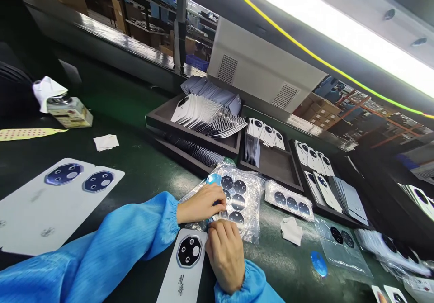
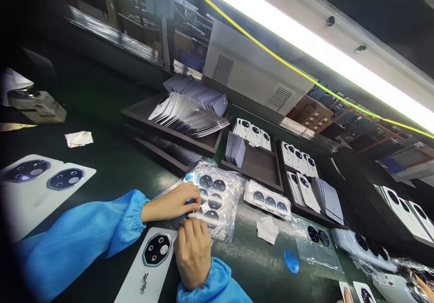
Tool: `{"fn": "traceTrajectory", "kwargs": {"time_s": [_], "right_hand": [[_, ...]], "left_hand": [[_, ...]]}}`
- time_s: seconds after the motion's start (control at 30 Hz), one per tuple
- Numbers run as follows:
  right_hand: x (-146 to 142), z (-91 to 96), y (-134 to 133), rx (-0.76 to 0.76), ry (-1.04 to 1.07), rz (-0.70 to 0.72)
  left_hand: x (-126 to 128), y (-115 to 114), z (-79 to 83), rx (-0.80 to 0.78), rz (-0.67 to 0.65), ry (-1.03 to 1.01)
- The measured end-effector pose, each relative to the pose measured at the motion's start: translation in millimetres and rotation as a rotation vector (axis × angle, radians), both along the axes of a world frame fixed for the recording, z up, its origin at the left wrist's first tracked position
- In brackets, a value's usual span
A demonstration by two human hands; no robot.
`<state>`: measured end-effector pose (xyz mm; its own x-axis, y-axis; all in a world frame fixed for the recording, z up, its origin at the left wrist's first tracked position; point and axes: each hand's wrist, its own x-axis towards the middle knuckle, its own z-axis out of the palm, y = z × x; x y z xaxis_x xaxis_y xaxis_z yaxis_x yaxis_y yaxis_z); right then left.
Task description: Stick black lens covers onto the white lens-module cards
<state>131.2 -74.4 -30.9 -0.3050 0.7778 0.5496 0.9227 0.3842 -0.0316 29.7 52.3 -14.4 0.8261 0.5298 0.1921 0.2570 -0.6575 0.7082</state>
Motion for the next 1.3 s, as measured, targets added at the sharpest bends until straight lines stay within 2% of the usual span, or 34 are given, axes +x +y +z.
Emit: {"fn": "traceTrajectory", "kwargs": {"time_s": [0.1, 0.2, 0.33, 0.4, 0.57, 0.77, 0.9, 1.07, 1.23, 1.3], "right_hand": [[-5.1, -4.8, -2.8, -0.048, 0.032, -0.002], [1.8, -1.6, -3.4, -0.098, 0.099, 0.004], [31.0, 8.5, 11.0, -0.245, 0.507, -0.17], [45.0, 10.0, 24.6, -0.313, 0.623, -0.247], [53.5, 7.7, 47.9, -0.469, 0.618, -0.226], [49.8, 4.6, 40.1, -0.368, 0.59, -0.29], [55.7, -4.9, 34.8, -0.264, 0.571, -0.348], [64.1, -11.1, 29.0, -0.133, 0.538, -0.44], [72.6, -12.1, 24.1, -0.038, 0.513, -0.532], [75.0, -13.5, 24.0, -0.023, 0.507, -0.558]], "left_hand": [[2.8, 0.0, -6.4, 0.045, 0.035, -0.015], [5.9, 0.2, -10.0, 0.081, 0.058, -0.015], [8.0, -0.3, -11.2, 0.114, 0.07, -0.02], [7.8, -1.5, -10.9, 0.135, 0.076, -0.028], [-1.3, -9.4, -7.1, 0.247, 0.107, -0.046], [-16.0, -21.3, -12.6, 0.429, 0.004, 0.041], [-16.4, -23.6, -20.1, 0.483, 0.063, 0.1], [-15.3, -19.8, -20.5, 0.542, 0.105, 0.135], [-14.3, -13.9, -20.0, 0.721, 0.104, 0.196], [-13.2, -12.7, -18.6, 0.741, 0.126, 0.233]]}}
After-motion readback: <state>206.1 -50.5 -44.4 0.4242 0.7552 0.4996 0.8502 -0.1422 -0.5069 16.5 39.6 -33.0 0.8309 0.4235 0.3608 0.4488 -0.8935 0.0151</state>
